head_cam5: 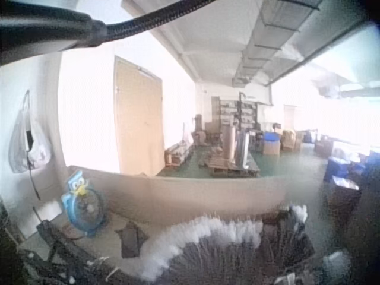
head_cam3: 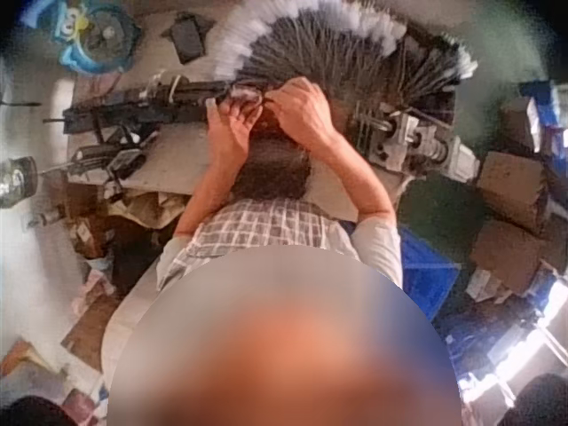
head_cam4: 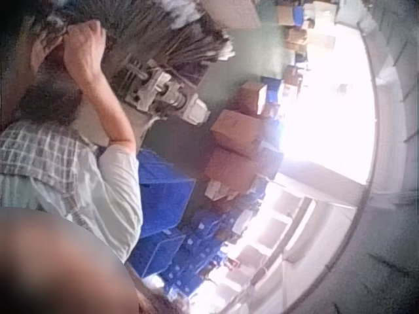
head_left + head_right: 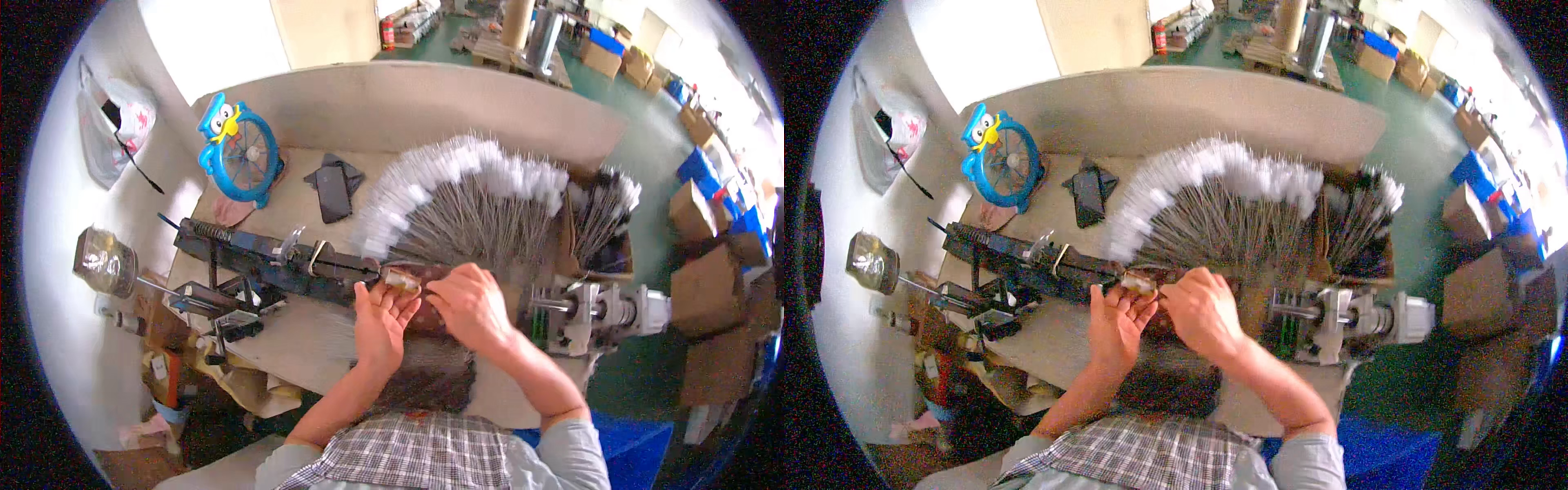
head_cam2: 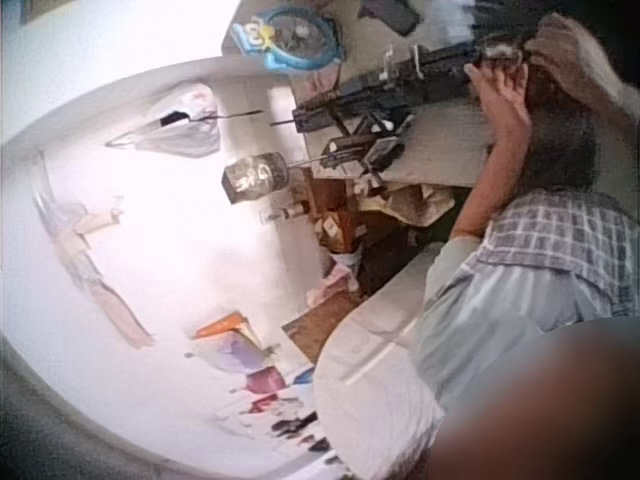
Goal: Using a specialized machine to insert and assemble white bristles into metal wire components for brush manufacturing.
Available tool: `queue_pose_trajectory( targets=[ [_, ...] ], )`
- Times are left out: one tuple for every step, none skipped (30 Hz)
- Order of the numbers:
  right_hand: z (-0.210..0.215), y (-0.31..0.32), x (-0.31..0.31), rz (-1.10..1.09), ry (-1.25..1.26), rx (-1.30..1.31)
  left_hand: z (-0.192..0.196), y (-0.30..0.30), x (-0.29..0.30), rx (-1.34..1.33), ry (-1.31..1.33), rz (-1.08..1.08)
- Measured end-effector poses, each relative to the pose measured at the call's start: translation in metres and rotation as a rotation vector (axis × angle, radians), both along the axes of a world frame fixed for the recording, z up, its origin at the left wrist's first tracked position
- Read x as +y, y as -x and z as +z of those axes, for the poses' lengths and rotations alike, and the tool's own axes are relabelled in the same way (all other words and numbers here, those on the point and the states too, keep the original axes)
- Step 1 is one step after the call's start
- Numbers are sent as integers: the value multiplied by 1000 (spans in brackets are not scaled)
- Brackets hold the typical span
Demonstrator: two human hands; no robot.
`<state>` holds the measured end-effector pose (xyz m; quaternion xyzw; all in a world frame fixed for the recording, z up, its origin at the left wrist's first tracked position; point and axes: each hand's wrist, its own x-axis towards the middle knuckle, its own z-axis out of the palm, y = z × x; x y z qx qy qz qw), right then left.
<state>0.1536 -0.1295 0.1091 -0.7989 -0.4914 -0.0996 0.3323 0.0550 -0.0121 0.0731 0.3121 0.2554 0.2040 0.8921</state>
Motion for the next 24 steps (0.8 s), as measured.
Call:
queue_pose_trajectory(
  targets=[
    [7,-3,-6,47,0,-23,1,3,-1,-6,-46,-19],
    [10,-3,-6,55,-67,0,-4,4,1,2,-8,-25],
    [13,0,-12,56,-125,19,-8,12,-2,29,-1,-45],
    [17,1,-19,39,-103,49,-12,16,-2,55,-97,-73],
    [9,5,-27,30,-94,66,-15,23,-2,78,-193,-100],
    [-2,6,-38,59,20,106,-13,28,0,88,-79,-85],
    [-17,6,-46,93,129,143,-14,36,6,90,-75,-93],
    [-51,10,-56,79,165,189,-17,45,12,133,-144,-128],
    [-58,17,-60,32,472,225,-21,60,22,182,-215,-149],
    [-73,20,-63,35,555,240,-32,74,37,221,-253,-55],
    [-84,22,-65,49,636,253,-49,91,56,262,-293,50],
    [-78,21,-65,64,638,250,-66,112,81,312,-184,194],
    [-68,20,-67,55,635,228,-83,134,108,361,-71,324],
    [-62,23,-68,51,627,209,-88,160,128,285,-75,430],
    [-64,24,-69,49,630,208,-96,186,153,200,-78,530],
    [-65,24,-68,36,612,232,-117,240,202,190,-33,573],
    [-67,23,-66,21,597,254,-135,278,236,177,16,614],
    [-76,26,-65,12,606,248,-121,269,239,355,-80,765],
    [-86,32,-62,27,654,272,-97,261,240,534,-182,914],
    [-90,36,-59,50,698,295,-89,267,246,529,-178,918],
    [-86,34,-57,53,700,289,-83,275,256,551,-160,933],
    [-80,32,-57,24,636,299,-81,278,262,573,-141,945],
    [-74,29,-58,-6,573,309,-86,278,263,572,-136,946],
    [-68,27,-60,-11,581,308,-88,270,256,562,-146,997]
  ],
)
